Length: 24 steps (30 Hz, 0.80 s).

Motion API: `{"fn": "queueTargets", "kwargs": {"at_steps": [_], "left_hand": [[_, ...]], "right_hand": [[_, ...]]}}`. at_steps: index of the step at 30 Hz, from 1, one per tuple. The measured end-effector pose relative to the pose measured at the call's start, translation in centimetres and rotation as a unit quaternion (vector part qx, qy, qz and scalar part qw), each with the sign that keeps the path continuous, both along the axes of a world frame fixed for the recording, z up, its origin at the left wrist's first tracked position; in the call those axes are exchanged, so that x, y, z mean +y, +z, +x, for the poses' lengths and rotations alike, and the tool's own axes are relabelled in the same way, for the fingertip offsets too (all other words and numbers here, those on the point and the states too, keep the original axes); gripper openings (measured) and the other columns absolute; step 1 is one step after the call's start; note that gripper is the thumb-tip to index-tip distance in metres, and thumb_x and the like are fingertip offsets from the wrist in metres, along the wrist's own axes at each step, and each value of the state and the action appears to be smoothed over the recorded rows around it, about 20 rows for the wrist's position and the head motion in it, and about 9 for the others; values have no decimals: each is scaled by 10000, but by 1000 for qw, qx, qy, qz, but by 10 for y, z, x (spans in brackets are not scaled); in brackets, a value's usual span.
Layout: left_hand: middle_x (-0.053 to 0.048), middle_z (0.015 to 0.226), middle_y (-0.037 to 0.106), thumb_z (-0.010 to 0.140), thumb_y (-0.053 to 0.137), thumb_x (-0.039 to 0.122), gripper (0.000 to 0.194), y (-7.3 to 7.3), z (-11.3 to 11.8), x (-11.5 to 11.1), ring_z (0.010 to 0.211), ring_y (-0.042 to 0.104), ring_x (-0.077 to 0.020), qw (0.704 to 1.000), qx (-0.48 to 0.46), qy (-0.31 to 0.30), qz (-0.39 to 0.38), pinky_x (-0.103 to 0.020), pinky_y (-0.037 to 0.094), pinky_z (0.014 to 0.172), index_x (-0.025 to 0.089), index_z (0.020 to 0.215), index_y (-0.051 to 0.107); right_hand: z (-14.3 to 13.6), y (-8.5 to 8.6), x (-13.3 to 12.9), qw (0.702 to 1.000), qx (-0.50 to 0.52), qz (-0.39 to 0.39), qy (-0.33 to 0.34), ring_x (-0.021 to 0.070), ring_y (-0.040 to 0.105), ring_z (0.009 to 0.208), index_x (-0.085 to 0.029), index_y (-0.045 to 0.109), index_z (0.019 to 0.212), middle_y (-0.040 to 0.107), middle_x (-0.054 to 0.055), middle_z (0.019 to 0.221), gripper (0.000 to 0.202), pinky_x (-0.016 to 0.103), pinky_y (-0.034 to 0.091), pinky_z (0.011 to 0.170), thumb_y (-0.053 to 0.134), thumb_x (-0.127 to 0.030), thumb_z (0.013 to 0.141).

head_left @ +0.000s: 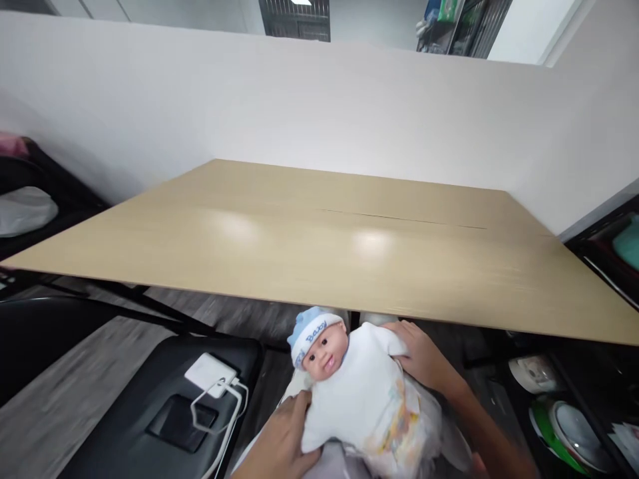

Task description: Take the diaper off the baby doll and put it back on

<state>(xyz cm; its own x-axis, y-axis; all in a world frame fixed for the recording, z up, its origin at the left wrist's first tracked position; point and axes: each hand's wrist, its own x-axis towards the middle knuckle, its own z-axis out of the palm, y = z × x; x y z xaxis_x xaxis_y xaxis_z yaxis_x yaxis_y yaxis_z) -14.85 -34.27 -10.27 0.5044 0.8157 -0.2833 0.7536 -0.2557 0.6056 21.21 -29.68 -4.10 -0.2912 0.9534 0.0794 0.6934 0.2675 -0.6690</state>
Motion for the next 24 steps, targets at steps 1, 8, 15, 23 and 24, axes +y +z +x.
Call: {"fn": "queueTargets", "kwargs": {"at_steps": [1,8,15,23,24], "left_hand": [[-148,1292,736,770,676,250,728,3,-2,1,1184,688,-368,1000,16,-4,-2,-447,540,1030,248,1472,486],[-195,1212,766,909,628,473,639,35,-1,11,1153,702,-411,990,132,-42,-24,-502,504,1017,174,1467,548],[-161,1287,707,982,662,438,339,93,39,26,1220,616,-384,991,69,-59,103,-531,472,1062,215,1236,702],[-102,1333,668,1040,655,449,391,56,103,58,1228,577,-291,941,-198,-261,87,-423,443,1082,287,1396,646],[-96,1305,673,1036,663,464,371,49,106,59,1208,576,-287,941,-196,-261,92,-422,439,1069,290,1364,670]], "right_hand": [[-4,-13,0,1000,-1,-2,-16,261,664,1256,-274,660,1382,747,62,1344,593,395,504,1115,545,-100,827],[3,-72,-3,995,-49,-68,-48,302,588,1415,-270,615,1493,658,108,1522,520,505,451,1206,496,-210,990],[2,-23,-44,995,39,-45,-78,267,662,1255,-284,699,1304,722,84,1314,332,448,532,1114,509,-432,1074],[1,-35,-70,988,54,-77,-125,273,725,1105,-275,764,1189,771,76,1183,293,404,572,991,586,-449,1034],[2,-40,-70,987,59,-73,-132,271,729,1088,-270,774,1163,775,79,1167,299,400,571,980,568,-450,1041]]}}
